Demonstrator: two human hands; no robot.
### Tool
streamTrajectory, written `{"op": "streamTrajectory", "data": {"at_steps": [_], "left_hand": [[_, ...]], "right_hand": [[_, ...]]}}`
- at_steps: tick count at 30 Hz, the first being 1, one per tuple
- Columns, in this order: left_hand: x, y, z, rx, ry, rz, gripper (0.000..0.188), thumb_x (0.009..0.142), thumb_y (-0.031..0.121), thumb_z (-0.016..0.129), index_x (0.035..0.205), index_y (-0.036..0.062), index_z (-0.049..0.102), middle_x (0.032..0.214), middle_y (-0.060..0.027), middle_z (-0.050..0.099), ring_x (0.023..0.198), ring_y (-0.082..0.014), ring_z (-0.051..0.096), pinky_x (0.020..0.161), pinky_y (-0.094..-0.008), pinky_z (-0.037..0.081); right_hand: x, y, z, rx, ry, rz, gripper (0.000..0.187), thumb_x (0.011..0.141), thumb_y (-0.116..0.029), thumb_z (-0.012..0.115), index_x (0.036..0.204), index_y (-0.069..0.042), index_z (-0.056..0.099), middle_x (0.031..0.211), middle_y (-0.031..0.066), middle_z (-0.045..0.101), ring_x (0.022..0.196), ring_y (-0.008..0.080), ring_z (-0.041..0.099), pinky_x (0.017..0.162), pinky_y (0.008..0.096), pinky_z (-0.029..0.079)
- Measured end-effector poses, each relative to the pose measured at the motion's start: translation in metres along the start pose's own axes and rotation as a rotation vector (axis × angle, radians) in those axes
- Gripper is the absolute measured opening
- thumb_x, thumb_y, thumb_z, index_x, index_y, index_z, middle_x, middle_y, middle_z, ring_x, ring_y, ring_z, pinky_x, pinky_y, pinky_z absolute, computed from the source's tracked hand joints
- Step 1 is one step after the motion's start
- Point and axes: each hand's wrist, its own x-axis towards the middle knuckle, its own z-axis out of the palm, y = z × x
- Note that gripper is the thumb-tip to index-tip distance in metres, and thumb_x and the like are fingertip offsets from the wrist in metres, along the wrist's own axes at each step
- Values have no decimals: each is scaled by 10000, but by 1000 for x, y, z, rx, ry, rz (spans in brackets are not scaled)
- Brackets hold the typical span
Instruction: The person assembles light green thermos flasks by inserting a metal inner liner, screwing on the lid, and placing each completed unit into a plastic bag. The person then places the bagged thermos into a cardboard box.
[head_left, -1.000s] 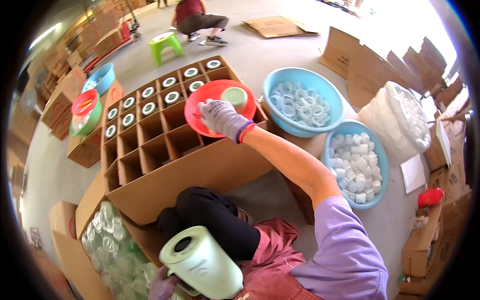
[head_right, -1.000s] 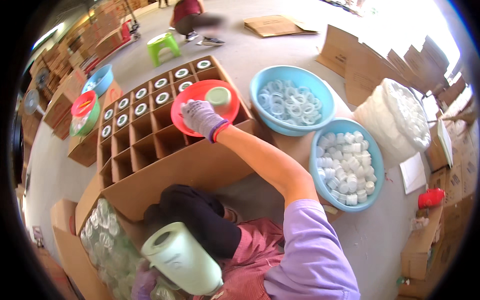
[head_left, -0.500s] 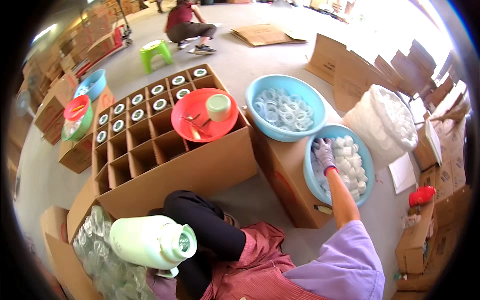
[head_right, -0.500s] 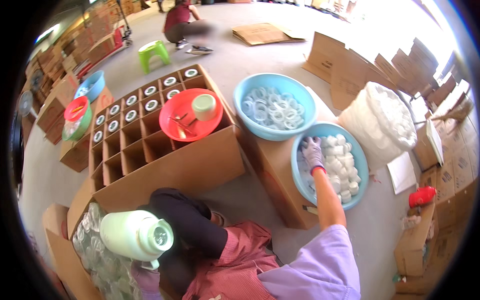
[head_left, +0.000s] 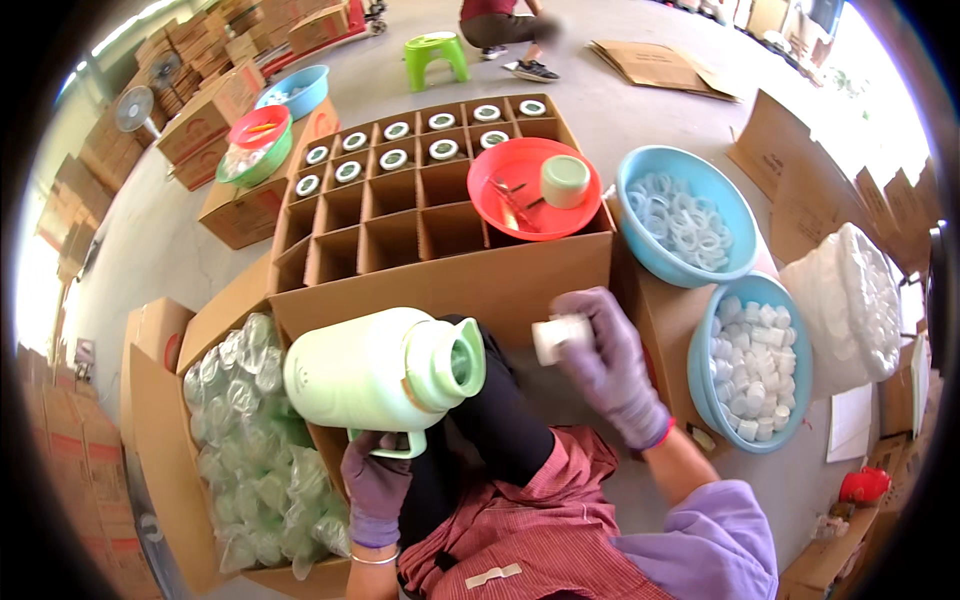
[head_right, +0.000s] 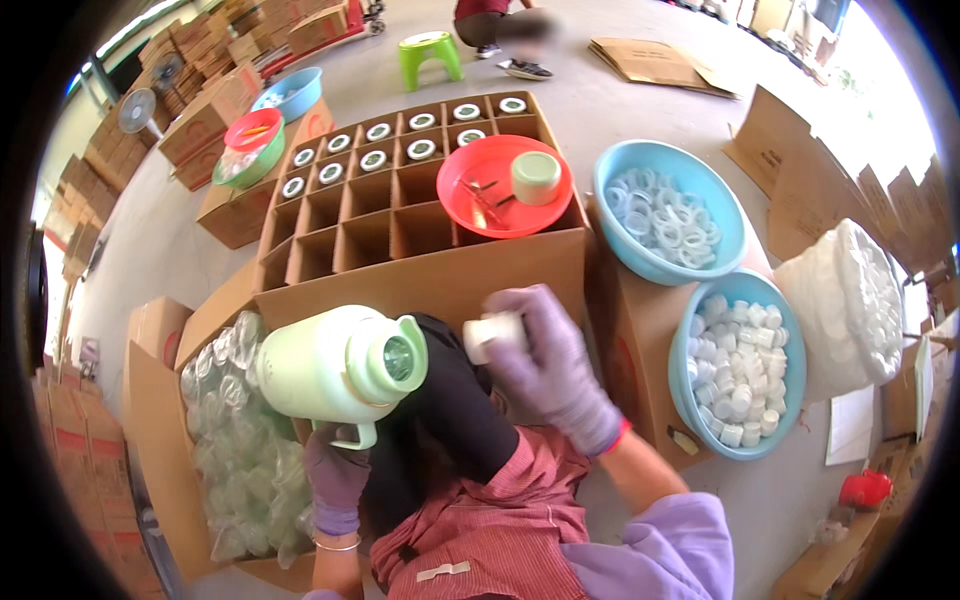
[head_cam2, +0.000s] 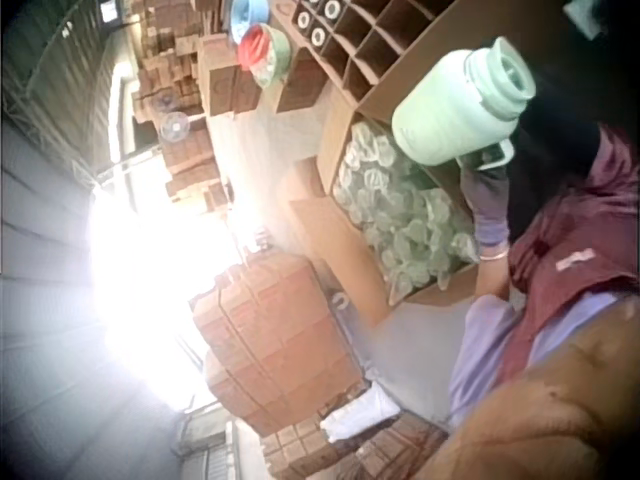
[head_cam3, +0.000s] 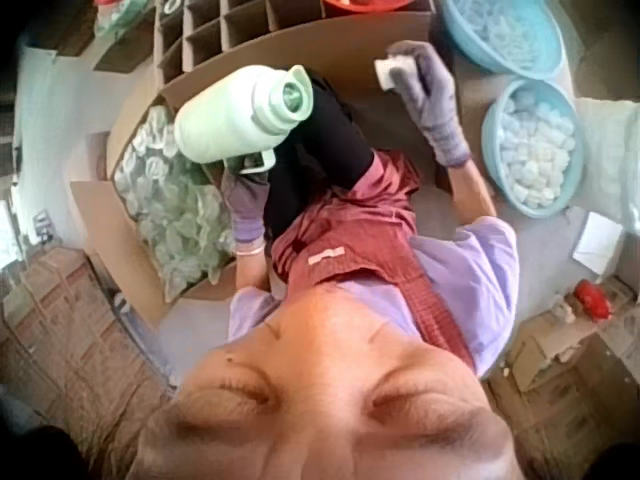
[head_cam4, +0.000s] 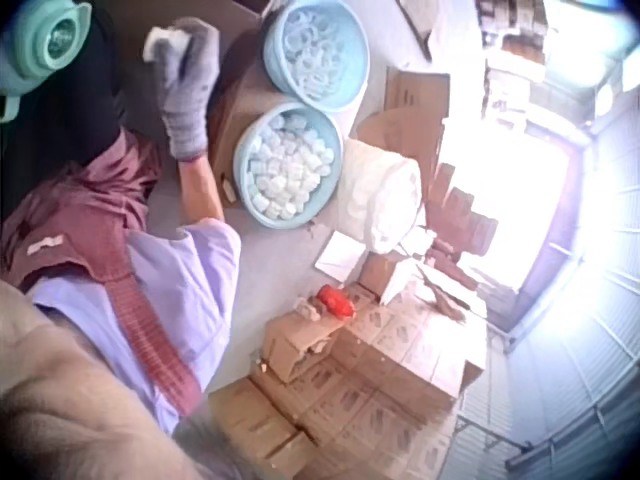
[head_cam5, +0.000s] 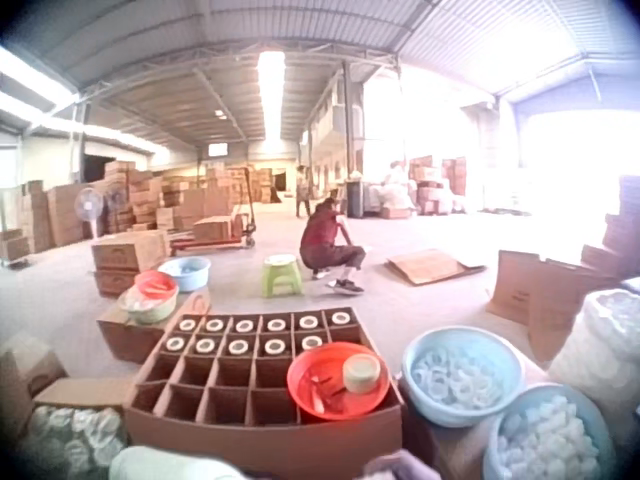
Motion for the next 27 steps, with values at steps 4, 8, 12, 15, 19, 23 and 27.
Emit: {"op": "streamTrajectory", "data": {"at_steps": [4, 8, 12, 15, 19, 23, 27], "left_hand": [[-8, 0, 22, -39, -94, 22, 256, 907, 209, 588, 1091, 35, 627, 942, -33, 672, 867, -163, 636, 815, -327, 543], [-10, 4, 13, -109, -54, 56, 224, 910, 168, 566, 1073, 24, 620, 925, -55, 665, 878, -175, 628, 812, -327, 537], [-4, 4, 8, -217, -53, 4, 183, 906, 105, 545, 1040, 9, 623, 930, -71, 667, 880, -178, 631, 838, -338, 528], [-4, 0, 0, -208, 19, -17, 158, 899, 72, 539, 1014, 1, 621, 930, -74, 666, 871, -177, 629, 858, -353, 523], [-2, -5, -10, -221, -78, -11, 192, 915, 93, 547, 1083, 21, 606, 965, -60, 685, 857, -183, 663, 825, -350, 573], [-7, -7, -3, -186, -20, -18, 164, 908, 96, 515, 1024, 21, 603, 891, -58, 648, 840, -182, 626, 815, -349, 531], [-8, -17, -1, -242, -129, -45, 190, 931, 119, 522, 1078, 31, 602, 950, -50, 678, 855, -166, 649, 820, -360, 567]], "right_hand": [[8, -17, 58, 597, 23, 41, 676, 787, 1, 754, 1352, -25, 384, 1207, 111, 487, 1106, 194, 545, 968, 319, 459], [12, -7, 46, -115, 11, -263, 640, 733, 24, 771, 1270, -45, 430, 1148, 159, 522, 1021, 285, 593, 908, 363, 492], [11, -19, 56, -159, 41, -230, 653, 690, -86, 875, 1201, -50, 469, 1086, 146, 579, 953, 300, 609, 856, 382, 505], [13, -27, 59, -186, -48, -246, 663, 622, -193, 930, 1123, -50, 520, 1004, 128, 622, 896, 318, 612, 823, 393, 509], [27, -31, 66, -436, -57, -546, 523, 641, -434, 861, 982, -101, 646, 945, 57, 651, 836, 252, 596, 866, 438, 479], [28, -22, 71, -529, -53, -675, 529, 711, -547, 751, 1045, -141, 691, 960, 6, 602, 914, 243, 550, 977, 495, 403], [22, -20, 93, -177, 6, -554, 376, 829, -370, 756, 1058, -85, 670, 1101, 120, 548, 1033, 313, 524, 1045, 476, 381]]}}
